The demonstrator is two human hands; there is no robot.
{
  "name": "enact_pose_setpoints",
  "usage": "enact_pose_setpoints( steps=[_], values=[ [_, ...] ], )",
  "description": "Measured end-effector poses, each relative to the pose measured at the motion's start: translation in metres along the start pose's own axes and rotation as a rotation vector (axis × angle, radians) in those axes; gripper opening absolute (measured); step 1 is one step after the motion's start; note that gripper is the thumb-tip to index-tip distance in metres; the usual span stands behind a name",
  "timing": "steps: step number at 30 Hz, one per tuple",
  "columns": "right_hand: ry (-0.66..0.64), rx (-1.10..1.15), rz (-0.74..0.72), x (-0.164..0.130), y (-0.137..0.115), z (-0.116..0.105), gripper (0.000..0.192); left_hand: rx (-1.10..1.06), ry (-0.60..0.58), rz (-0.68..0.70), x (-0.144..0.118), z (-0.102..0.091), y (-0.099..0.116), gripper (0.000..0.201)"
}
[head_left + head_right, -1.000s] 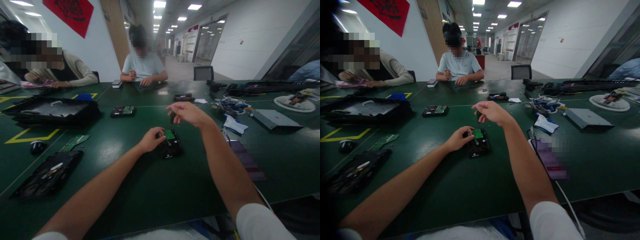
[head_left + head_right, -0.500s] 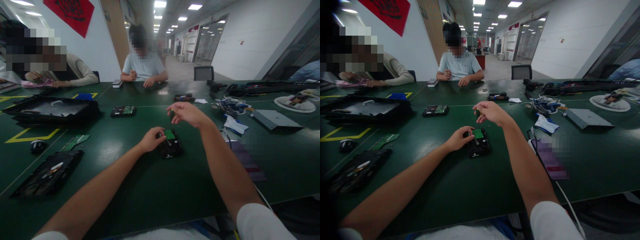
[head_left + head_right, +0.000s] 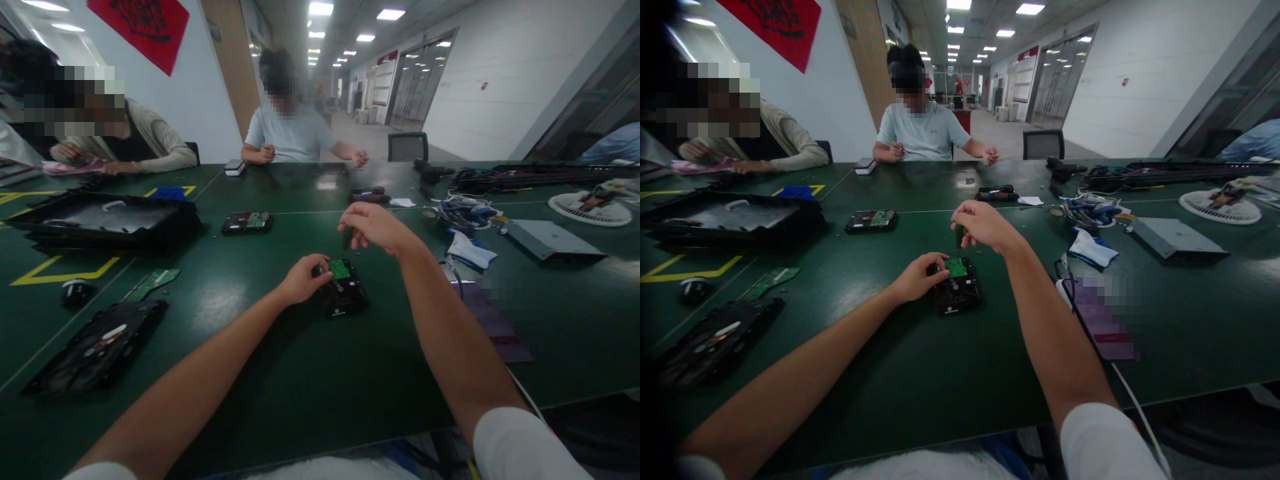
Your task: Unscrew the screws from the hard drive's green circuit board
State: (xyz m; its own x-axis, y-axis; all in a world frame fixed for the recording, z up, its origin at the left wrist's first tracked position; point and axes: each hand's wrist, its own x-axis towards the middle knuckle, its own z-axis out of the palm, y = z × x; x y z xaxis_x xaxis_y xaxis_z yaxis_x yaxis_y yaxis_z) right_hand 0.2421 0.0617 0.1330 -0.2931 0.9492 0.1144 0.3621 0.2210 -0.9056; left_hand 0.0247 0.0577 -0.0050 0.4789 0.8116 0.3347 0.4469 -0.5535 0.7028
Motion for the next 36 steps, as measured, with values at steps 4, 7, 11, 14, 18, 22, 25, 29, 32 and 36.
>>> enact_pose_setpoints(
  steps=[4,7,11,14,18,22,25,29,32,36],
  values=[
    [-0.070,0.038,-0.041,-0.002,-0.001,0.000,0.020,0.000,-0.001,0.009,0.000,0.000,0.000,0.009],
    [-0.097,0.092,-0.033,-0.001,0.000,0.000,0.020,0.003,-0.004,0.002,0.001,0.000,0.001,0.010],
    [-0.035,-0.052,-0.066,0.001,0.003,-0.002,0.023,0.005,-0.011,-0.017,0.000,0.000,0.000,0.010],
    [0.063,-0.240,-0.094,0.003,0.004,-0.003,0.031,0.002,-0.012,-0.011,0.000,-0.001,0.000,0.010],
    [0.186,-0.358,-0.097,0.006,0.008,-0.003,0.034,0.012,-0.014,-0.017,0.000,0.000,-0.001,0.011],
    [0.229,-0.248,-0.132,0.009,0.012,-0.001,0.022,0.008,-0.007,-0.006,0.000,0.000,0.000,0.011],
    [0.254,-0.211,-0.173,0.008,0.013,0.000,0.018,0.005,-0.006,-0.008,0.000,0.000,0.000,0.010],
    [0.223,-0.220,-0.221,0.005,0.008,0.002,0.013,0.011,-0.012,-0.011,0.000,0.000,0.001,0.011],
    [0.229,-0.324,-0.260,0.003,0.003,0.003,0.012,0.017,-0.008,-0.014,0.000,0.000,0.001,0.011],
    [0.235,-0.483,-0.304,0.001,0.000,0.002,0.009,0.027,-0.008,-0.029,0.000,0.000,0.001,0.011]
  ],
)
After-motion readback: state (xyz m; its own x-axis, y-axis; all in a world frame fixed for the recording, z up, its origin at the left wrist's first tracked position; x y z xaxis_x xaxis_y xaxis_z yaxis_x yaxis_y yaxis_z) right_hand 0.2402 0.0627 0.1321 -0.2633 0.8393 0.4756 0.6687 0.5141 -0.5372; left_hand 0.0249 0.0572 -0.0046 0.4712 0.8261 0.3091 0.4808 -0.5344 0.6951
